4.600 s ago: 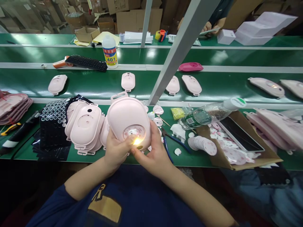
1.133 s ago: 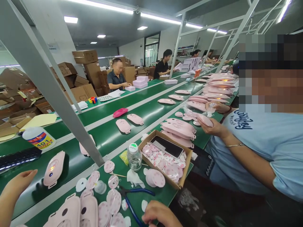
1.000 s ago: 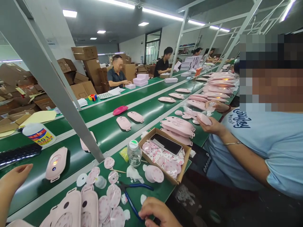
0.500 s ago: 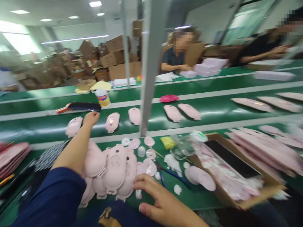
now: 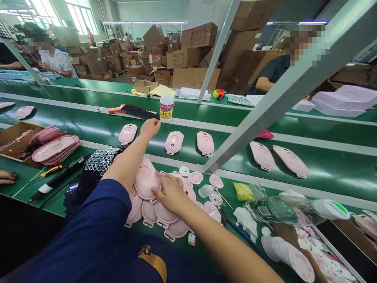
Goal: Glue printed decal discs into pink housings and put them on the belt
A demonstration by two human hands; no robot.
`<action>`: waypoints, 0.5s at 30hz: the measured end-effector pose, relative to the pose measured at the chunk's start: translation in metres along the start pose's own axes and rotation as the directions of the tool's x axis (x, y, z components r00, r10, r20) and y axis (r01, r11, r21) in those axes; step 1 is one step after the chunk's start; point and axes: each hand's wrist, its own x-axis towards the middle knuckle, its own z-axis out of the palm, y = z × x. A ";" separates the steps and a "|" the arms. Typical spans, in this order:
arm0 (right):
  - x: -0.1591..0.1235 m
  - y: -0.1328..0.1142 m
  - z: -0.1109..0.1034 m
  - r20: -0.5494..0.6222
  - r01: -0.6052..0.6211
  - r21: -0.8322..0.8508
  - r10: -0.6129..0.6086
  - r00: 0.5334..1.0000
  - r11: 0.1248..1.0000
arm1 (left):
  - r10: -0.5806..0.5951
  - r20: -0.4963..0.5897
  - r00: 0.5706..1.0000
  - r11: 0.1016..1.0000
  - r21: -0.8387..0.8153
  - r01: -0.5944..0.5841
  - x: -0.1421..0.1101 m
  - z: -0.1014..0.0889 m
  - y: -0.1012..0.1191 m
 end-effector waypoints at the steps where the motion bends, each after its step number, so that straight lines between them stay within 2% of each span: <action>1: -0.001 -0.005 0.004 0.017 0.015 -0.004 -0.015 1.000 1.000 | 0.015 0.000 1.000 1.000 -0.008 -0.015 -0.001 -0.005 0.002; 5: -0.017 -0.018 0.023 0.064 0.106 0.011 -0.106 0.992 0.994 | 0.109 0.061 0.992 0.994 -0.023 -0.108 -0.010 -0.038 0.003; 8: -0.023 -0.020 0.034 0.070 0.204 0.027 -0.205 0.976 0.979 | 0.146 0.149 0.978 0.989 -0.005 -0.147 -0.032 -0.063 -0.002; 11: -0.024 -0.017 0.040 0.090 0.270 0.004 -0.269 0.959 0.963 | 0.117 0.279 0.953 0.988 0.061 -0.140 -0.077 -0.076 -0.010; 15: -0.024 -0.013 0.042 0.111 0.306 0.010 -0.305 0.946 0.952 | 0.074 0.471 0.879 0.975 0.151 -0.163 -0.162 -0.074 -0.021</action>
